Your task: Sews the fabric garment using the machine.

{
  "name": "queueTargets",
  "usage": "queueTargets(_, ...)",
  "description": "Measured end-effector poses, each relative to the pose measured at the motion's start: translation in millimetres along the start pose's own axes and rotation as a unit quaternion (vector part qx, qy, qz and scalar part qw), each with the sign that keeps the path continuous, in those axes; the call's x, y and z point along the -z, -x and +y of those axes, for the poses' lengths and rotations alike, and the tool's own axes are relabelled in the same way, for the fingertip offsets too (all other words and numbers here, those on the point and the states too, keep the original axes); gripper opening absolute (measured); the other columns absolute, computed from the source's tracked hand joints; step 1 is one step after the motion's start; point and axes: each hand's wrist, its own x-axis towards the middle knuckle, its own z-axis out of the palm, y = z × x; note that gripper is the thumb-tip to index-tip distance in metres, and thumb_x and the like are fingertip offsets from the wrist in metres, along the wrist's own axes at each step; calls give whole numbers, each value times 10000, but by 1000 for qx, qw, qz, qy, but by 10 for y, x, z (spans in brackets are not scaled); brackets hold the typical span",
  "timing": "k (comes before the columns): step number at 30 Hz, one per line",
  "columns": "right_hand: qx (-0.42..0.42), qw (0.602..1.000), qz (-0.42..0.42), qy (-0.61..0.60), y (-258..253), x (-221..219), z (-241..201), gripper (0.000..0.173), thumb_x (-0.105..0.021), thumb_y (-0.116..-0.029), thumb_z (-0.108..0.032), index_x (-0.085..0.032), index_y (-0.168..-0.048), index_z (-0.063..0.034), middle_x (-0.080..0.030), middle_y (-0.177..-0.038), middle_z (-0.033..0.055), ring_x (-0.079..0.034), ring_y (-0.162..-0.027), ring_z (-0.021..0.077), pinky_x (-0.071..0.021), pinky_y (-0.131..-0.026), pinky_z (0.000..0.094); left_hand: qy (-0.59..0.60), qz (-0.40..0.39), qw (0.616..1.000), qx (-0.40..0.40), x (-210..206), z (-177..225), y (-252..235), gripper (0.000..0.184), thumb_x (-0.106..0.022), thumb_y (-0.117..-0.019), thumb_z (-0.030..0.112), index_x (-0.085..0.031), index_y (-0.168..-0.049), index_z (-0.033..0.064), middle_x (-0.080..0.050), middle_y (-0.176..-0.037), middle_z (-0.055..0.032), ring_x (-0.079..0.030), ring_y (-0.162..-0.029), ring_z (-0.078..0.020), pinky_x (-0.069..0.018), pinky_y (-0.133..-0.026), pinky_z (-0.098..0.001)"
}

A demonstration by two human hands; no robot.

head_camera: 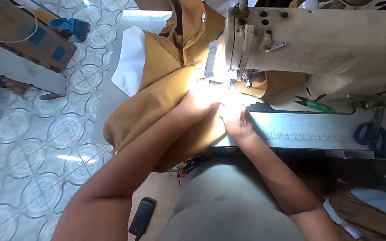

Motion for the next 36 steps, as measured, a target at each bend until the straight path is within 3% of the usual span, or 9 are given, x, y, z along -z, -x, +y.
queueTargets(2, -9, 1000, 11, -22, -25, -3, 23, 225, -632, -978, -91, -714, -1152, 25, -709, -1156, 216, -701, -1089, 356, -576, -939, 459, -3, -48, 998, -37, 86, -136, -176, 185, -611, -1009, 190, -778, -1069, 135, -725, -1111, -115, -654, -1120, -336, -458, -997, -577)
queueTargets(5, 46, 997, 66, -17, -28, -74, 103, 167, -627, -950, -84, -744, -1023, 11, -721, -1088, 214, -701, -1061, 355, -574, -929, 439, 72, -108, 991, -32, 171, -254, -348, 167, -733, -920, 118, -789, -1077, 110, -731, -1127, -124, -662, -1124, -332, -475, -972, -551)
queueTargets(11, 130, 987, 95, -9, -67, -120, 160, 151, -667, -959, -126, -789, -1041, -91, -734, -1105, 174, -691, -1084, 330, -558, -963, 432, 121, -47, 988, -87, 71, -521, -235, 218, -686, -948, 173, -789, -1137, 143, -731, -1139, -108, -685, -1066, -286, -522, -941, -469)
queueTargets(14, 86, 995, 45, 10, -61, -83, 143, 210, -653, -970, -163, -760, -1120, -61, -712, -1177, 202, -675, -1131, 365, -561, -961, 459, 119, -6, 987, -105, -6, -564, -205, 217, -641, -980, 156, -792, -1136, 143, -751, -1130, -100, -694, -1084, -278, -518, -983, -438)
queueTargets(19, -33, 999, 2, 22, -121, 31, 76, 341, -695, -935, -263, -713, -1172, -18, -718, -1102, 202, -717, -1001, 355, -585, -784, 500, 102, 50, 987, -112, -151, -644, -211, 219, -601, -1021, 249, -788, -1044, 139, -762, -1067, -86, -703, -1062, -272, -535, -959, -464)
queueTargets(25, -17, 999, 34, 22, -153, 48, 161, 286, -623, -956, -209, -747, -1142, -30, -749, -1062, 173, -726, -1011, 334, -582, -837, 468, 37, 112, 989, -93, -267, -611, -261, 257, -569, -1049, 273, -788, -1029, 141, -769, -1011, -95, -722, -1008, -291, -561, -907, -479)
queueTargets(28, -69, 997, 2, -46, -164, 160, 160, 204, -655, -958, -147, -728, -1098, -19, -726, -924, 168, -721, -832, 319, -577, -710, 496, 116, 89, 989, 3, -285, -533, -287, 236, -599, -1035, 282, -784, -1052, 137, -757, -1067, -80, -694, -1088, -222, -531, -985, -420)
queueTargets(32, -121, 988, -59, -70, -148, 302, 148, 276, -656, -937, -38, -701, -1209, -17, -727, -1066, 170, -720, -896, 305, -595, -791, 478, 322, 85, 932, 146, -279, -477, -328, 170, -704, -956, 287, -767, -1011, 139, -744, -1018, -11, -686, -1026, -90, -552, -953, -333)
queueTargets(36, -89, 993, 16, -82, 12, 199, 221, 204, -684, -887, -1, -729, -1085, 20, -719, -995, 189, -716, -820, 288, -607, -750, 415, 171, 111, 978, 37, -327, -535, -278, 221, -580, -1033, 211, -779, -1043, 117, -743, -1060, -92, -682, -1081, -196, -526, -976, -401)
